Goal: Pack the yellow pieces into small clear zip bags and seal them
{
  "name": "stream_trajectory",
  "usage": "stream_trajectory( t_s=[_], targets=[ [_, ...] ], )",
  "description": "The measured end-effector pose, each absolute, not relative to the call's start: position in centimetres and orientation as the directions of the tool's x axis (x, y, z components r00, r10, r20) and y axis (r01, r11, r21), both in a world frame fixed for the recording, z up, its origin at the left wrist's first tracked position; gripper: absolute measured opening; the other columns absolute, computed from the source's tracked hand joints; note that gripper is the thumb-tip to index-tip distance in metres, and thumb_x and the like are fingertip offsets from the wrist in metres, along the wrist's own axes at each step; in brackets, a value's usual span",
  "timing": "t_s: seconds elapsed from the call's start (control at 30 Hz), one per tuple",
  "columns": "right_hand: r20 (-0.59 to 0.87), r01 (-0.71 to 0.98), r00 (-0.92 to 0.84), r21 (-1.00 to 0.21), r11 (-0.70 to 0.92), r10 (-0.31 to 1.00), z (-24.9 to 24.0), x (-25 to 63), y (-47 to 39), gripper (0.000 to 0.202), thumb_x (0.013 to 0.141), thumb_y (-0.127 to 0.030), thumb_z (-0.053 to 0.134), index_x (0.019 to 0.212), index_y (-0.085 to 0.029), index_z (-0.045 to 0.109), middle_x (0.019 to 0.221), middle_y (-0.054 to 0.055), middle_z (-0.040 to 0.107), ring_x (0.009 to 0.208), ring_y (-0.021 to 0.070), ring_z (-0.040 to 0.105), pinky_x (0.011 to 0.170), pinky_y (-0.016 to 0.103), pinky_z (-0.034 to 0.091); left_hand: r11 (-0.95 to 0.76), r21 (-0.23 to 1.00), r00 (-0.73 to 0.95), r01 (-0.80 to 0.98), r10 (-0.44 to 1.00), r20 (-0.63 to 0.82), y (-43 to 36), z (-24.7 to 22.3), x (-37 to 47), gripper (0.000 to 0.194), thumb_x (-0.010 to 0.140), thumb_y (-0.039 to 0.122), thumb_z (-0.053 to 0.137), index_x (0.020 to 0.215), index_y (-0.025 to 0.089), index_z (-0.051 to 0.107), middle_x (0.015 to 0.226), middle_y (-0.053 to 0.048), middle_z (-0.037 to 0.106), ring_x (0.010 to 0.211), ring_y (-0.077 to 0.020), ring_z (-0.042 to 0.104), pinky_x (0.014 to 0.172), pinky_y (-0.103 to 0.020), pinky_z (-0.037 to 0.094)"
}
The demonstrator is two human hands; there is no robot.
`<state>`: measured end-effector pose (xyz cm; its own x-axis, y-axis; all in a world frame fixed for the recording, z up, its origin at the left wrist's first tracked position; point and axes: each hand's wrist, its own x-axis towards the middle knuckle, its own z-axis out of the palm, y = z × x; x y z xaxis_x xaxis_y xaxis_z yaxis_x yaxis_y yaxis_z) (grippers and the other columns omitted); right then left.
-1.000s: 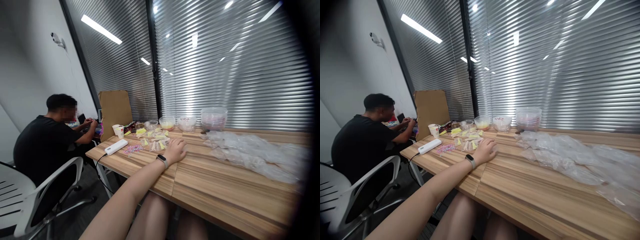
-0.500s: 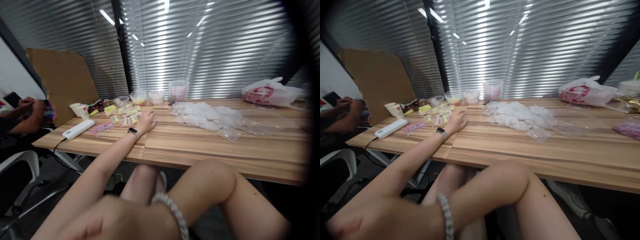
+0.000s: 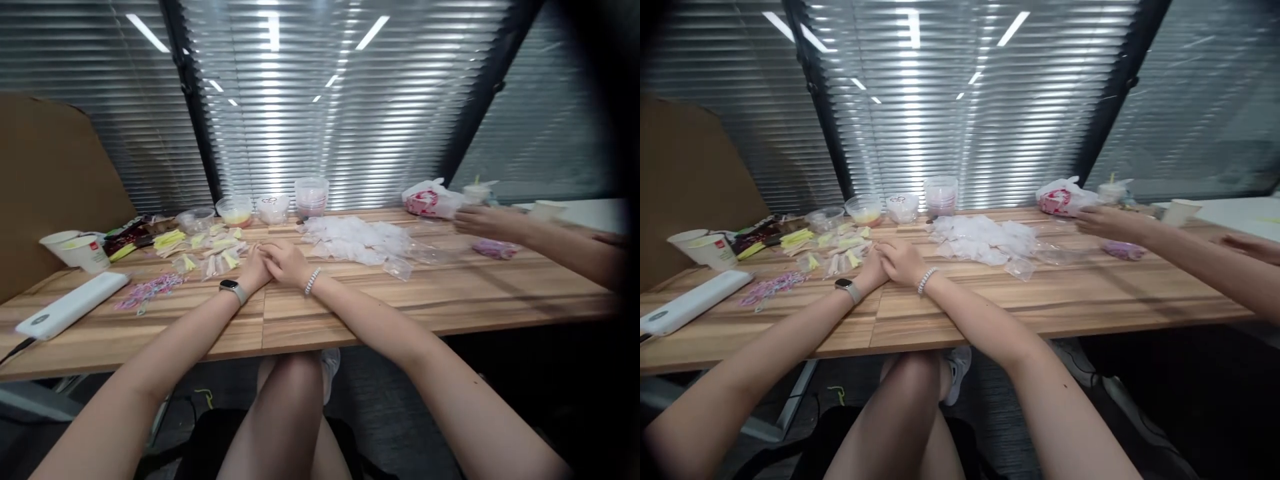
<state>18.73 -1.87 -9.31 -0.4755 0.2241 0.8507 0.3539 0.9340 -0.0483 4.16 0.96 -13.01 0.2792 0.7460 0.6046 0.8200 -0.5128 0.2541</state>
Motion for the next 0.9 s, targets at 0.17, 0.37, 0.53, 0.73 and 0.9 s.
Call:
stream_trajectory(
  t_s=[0.17,0.37,0.53,0.73,0.9],
  targets=[
    [0.779,0.532,-0.581,0.144,0.835,0.236,-8.9,21.3,-0.1,0.03,0.094,-0.024,0.049,0.12,-0.015,0.062,0.13,0.013,0.058,0.118,0.0257,0.053,0.1,0.043,0.045,-0.534,0.093,0.396,0.84,0.722,0.567,0.6,-12.3,3.8,0.031,0.083,0.024,0.059,0.112,0.012,0.061,0.118,-0.017,0.062,0.118,-0.0328,0.051,0.107,-0.049,0.034],
    [0.808,0.696,-0.473,0.1,0.711,0.35,-6.7,26.9,1.6,0.037,0.092,-0.023,0.051,0.127,-0.017,0.059,0.132,0.014,0.055,0.12,0.0265,0.051,0.101,0.041,0.042,-0.626,-0.016,0.507,0.78,0.616,0.603,0.2,-11.6,3.8,0.041,0.086,0.031,0.059,0.126,0.021,0.057,0.124,-0.01,0.062,0.119,-0.0295,0.053,0.104,-0.045,0.039],
    [0.731,0.868,-0.285,-0.077,0.49,0.62,-3.3,35.6,1.9,0.031,0.091,-0.027,0.054,0.116,-0.013,0.066,0.107,0.013,0.066,0.098,0.0243,0.059,0.088,0.036,0.044,-0.692,-0.04,0.578,0.721,0.569,0.585,0.3,-11.8,3.7,0.041,0.084,0.029,0.061,0.125,0.023,0.058,0.121,-0.01,0.064,0.118,-0.03,0.055,0.105,-0.047,0.039],
    [0.582,0.86,0.236,-0.498,0.111,0.778,2.8,44.8,1.9,0.03,0.089,-0.032,0.06,0.108,-0.011,0.072,0.09,0.009,0.069,0.079,0.0168,0.06,0.081,0.03,0.045,-0.731,-0.042,0.621,0.681,0.547,0.561,-0.3,-11.6,3.9,0.039,0.086,0.028,0.059,0.124,0.025,0.058,0.124,-0.009,0.064,0.118,-0.0306,0.056,0.106,-0.049,0.039],
    [0.388,0.879,0.412,-0.406,-0.249,0.825,2.1,49.4,1.4,0.01,0.074,-0.009,0.072,0.078,0.0,0.071,0.082,0.016,0.066,0.085,0.0145,0.057,0.088,0.031,0.04,-0.722,-0.034,0.616,0.691,0.564,0.55,-0.4,-11.6,3.9,0.038,0.086,0.028,0.058,0.124,0.023,0.058,0.123,-0.009,0.064,0.119,-0.0303,0.055,0.105,-0.049,0.039]
  ],
)
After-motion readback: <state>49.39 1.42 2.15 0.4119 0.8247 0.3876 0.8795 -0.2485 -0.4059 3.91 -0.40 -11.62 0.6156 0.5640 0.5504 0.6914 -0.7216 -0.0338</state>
